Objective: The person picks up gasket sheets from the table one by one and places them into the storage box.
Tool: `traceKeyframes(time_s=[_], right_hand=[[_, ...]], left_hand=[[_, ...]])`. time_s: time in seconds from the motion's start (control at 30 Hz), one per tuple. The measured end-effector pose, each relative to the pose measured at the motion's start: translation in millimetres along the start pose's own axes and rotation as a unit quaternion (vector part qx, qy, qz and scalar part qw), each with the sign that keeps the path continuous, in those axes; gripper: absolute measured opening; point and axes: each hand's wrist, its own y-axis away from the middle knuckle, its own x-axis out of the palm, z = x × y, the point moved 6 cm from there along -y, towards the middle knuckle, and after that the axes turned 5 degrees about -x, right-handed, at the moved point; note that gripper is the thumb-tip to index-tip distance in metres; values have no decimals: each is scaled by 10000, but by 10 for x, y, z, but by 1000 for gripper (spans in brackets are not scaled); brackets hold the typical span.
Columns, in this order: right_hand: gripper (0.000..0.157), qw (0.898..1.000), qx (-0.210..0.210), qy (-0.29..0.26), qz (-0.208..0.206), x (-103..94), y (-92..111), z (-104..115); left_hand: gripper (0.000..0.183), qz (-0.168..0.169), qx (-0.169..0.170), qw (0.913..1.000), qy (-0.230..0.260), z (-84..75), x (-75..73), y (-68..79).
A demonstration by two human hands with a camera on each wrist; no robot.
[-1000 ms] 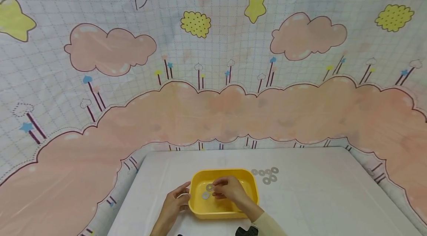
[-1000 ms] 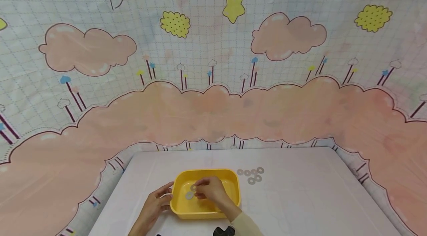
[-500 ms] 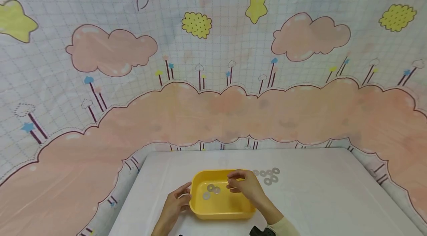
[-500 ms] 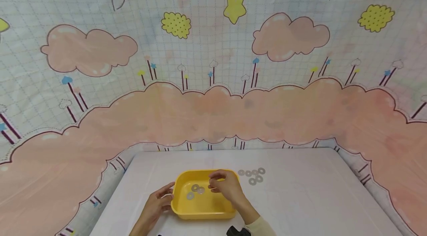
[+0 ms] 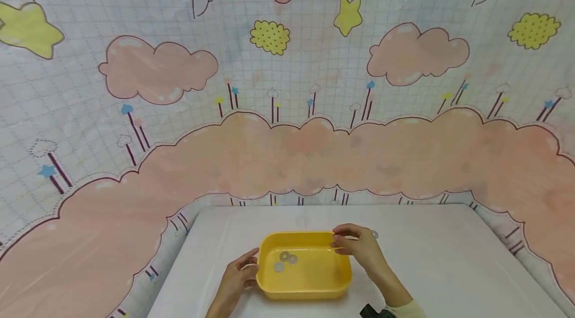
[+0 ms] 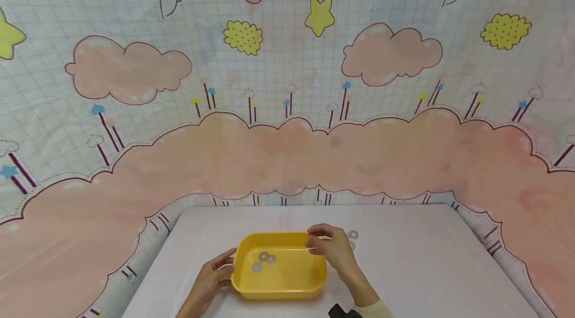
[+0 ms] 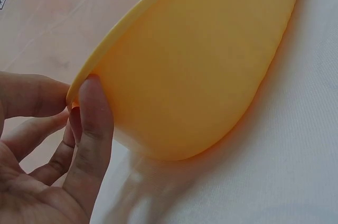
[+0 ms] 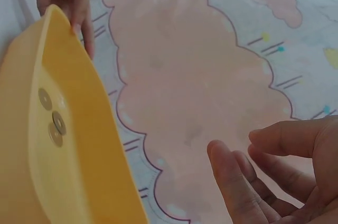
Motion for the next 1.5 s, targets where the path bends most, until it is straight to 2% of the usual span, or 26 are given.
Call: traceKeyframes(time_s=[0.37,0.73,1.0,1.2,1.33,1.5], right_hand=[[28,9983,119,245,-509,-426,-4,-49],[35,9949,93,615,-791,-763,-70,-154],[35,9914,48,827,-1014,-940,-181,-257],[30,9885,-144,886,-1217,-1051,-208,-393],[34,9861,-285,817,-1417,-1119,-234,-502],[38,9830,-267,915,-1568,-1201,-283,-653]], left_hand=[[60,-3,79,10000,-47,-2,15,-47],[60,-22,62,10000,19,20,29,-124],[60,-63,154,9999,-12,-7,52,-175],[60,-39,176,9998,-59,9,59,-159],[60,-43,191,9998,-78,24,63,-144],[60,-108,159,9998,-1,34,75,-130]])
